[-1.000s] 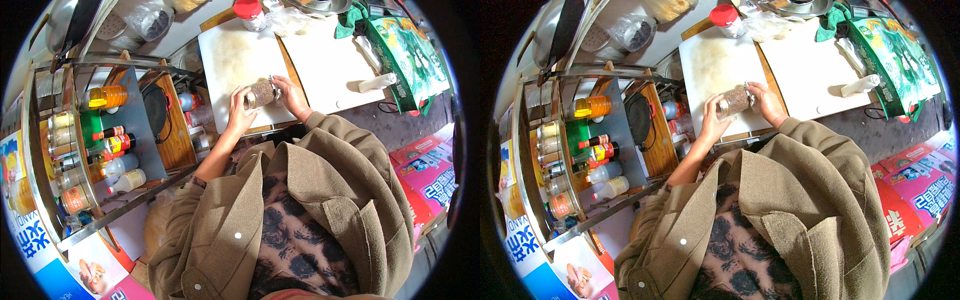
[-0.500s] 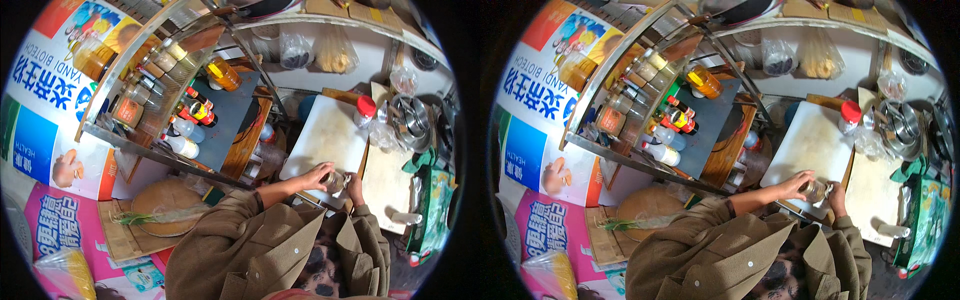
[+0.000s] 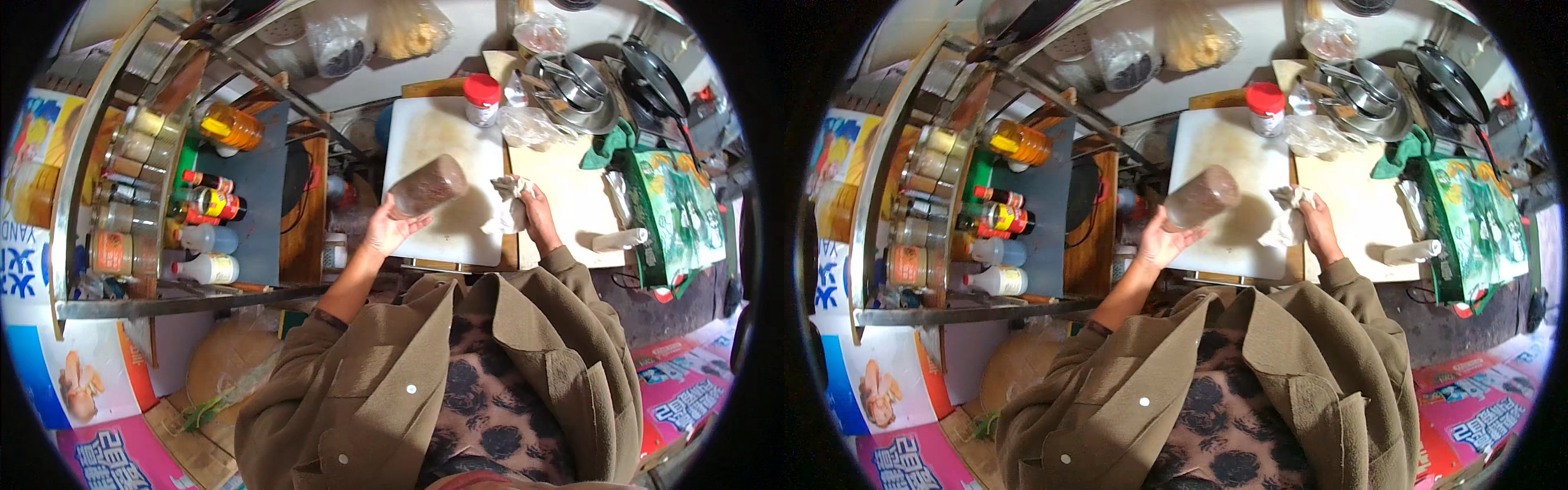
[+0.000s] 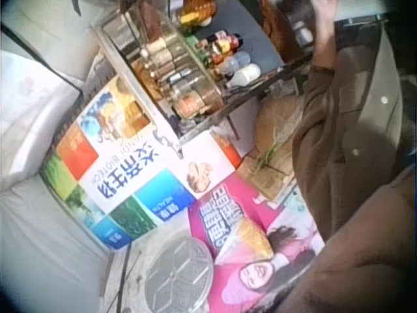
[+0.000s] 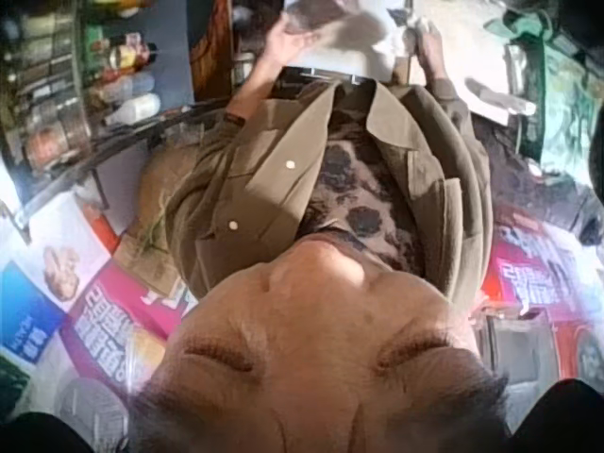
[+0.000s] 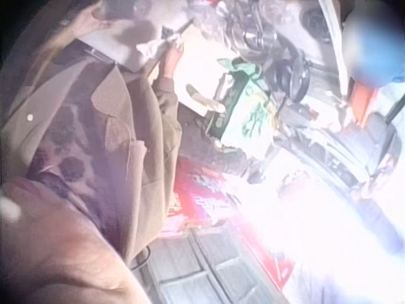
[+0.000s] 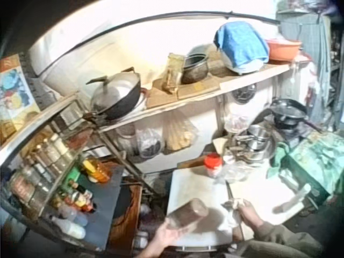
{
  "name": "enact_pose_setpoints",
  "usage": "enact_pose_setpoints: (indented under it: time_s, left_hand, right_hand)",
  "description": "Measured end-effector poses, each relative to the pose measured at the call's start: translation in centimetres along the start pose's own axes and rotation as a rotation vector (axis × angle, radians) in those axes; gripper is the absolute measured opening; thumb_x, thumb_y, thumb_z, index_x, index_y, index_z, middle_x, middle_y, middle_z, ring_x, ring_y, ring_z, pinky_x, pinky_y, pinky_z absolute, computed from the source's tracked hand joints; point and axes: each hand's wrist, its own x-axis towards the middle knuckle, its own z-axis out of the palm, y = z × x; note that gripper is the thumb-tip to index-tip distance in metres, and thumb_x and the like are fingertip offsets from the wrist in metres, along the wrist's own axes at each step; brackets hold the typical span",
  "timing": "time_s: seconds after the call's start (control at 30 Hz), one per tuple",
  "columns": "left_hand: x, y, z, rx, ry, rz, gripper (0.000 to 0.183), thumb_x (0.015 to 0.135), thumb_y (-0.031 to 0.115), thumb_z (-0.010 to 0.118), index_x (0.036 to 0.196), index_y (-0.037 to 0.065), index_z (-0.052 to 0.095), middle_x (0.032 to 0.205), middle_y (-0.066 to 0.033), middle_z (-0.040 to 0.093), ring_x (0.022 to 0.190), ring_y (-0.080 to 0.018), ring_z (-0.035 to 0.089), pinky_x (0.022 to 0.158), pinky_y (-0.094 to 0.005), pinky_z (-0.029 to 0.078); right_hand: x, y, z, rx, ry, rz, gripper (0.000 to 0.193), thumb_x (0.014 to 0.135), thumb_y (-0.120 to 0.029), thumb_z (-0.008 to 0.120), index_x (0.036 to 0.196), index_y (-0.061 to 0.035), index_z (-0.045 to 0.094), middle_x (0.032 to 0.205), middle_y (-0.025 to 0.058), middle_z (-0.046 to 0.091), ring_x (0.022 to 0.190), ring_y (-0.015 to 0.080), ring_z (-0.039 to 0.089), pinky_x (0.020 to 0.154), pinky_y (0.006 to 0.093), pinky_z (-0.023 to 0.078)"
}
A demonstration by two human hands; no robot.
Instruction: The person repeatedly picks up small jars from a countertop, wipes them with a cloth, and places them on a nearby shelf. The person handles multiple jars one at a time, wiping the exterior surfaces before stacking them on the shelf.
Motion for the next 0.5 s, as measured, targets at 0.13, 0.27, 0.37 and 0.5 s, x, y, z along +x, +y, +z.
enact_pose_setpoints:
  time_s: [0.13, 0.27, 0.37, 0.5]
  left_hand:
    - [-0.3, 1.3, 2.9, -0.078, 0.0, 0.127, 0.065, 0.098, 0.055, 0.053, 0.143, 0.009, 0.047, 0.141, -0.0161, 0.055, 0.128, -0.0349, 0.056, 0.108, -0.056, 0.047]
    - [0.0, 0.3, 4.9, 0.052, 0.059, 0.1, 0.069, 0.095, 0.06, 0.046, 0.144, 0.012, 0.049, 0.142, -0.0113, 0.058, 0.125, -0.0292, 0.059, 0.099, -0.0512, 0.052]
    - [0.5, -1.5, 4.9, 0.18, 0.013, 0.147, 0.075, 0.092, 0.069, 0.04, 0.143, 0.015, 0.053, 0.137, -0.0063, 0.063, 0.119, -0.0253, 0.063, 0.095, -0.0442, 0.051]
    - [0.7, -1.5, 4.0, 0.236, 0.129, 0.178, 0.065, 0.096, 0.062, 0.048, 0.137, 0.013, 0.053, 0.128, -0.008, 0.063, 0.111, -0.0226, 0.063, 0.091, -0.0423, 0.052]
  right_hand:
    - [-2.9, -5.0, 5.7, 0.135, -0.161, -0.132, 0.038, 0.098, -0.003, 0.051, 0.135, -0.0016, 0.057, 0.125, 0.0123, 0.066, 0.107, 0.0208, 0.066, 0.092, 0.0359, 0.055]
    - [-5.4, -7.2, 11.2, -0.379, -0.389, -0.679, 0.046, 0.088, -0.004, 0.056, 0.134, -0.0077, 0.058, 0.138, 0.0136, 0.055, 0.129, 0.0281, 0.053, 0.11, 0.0417, 0.042]
    - [-5.8, -6.8, 13.5, -0.55, -0.34, -0.8, 0.046, 0.085, -0.005, 0.054, 0.131, -0.005, 0.058, 0.14, 0.0167, 0.05, 0.135, 0.0325, 0.045, 0.115, 0.0412, 0.033]
    - [-3.6, -6.1, 14.6, -0.479, -0.241, -0.687, 0.038, 0.093, -0.006, 0.045, 0.128, -0.0015, 0.058, 0.128, 0.0141, 0.057, 0.117, 0.0255, 0.054, 0.104, 0.035, 0.042]
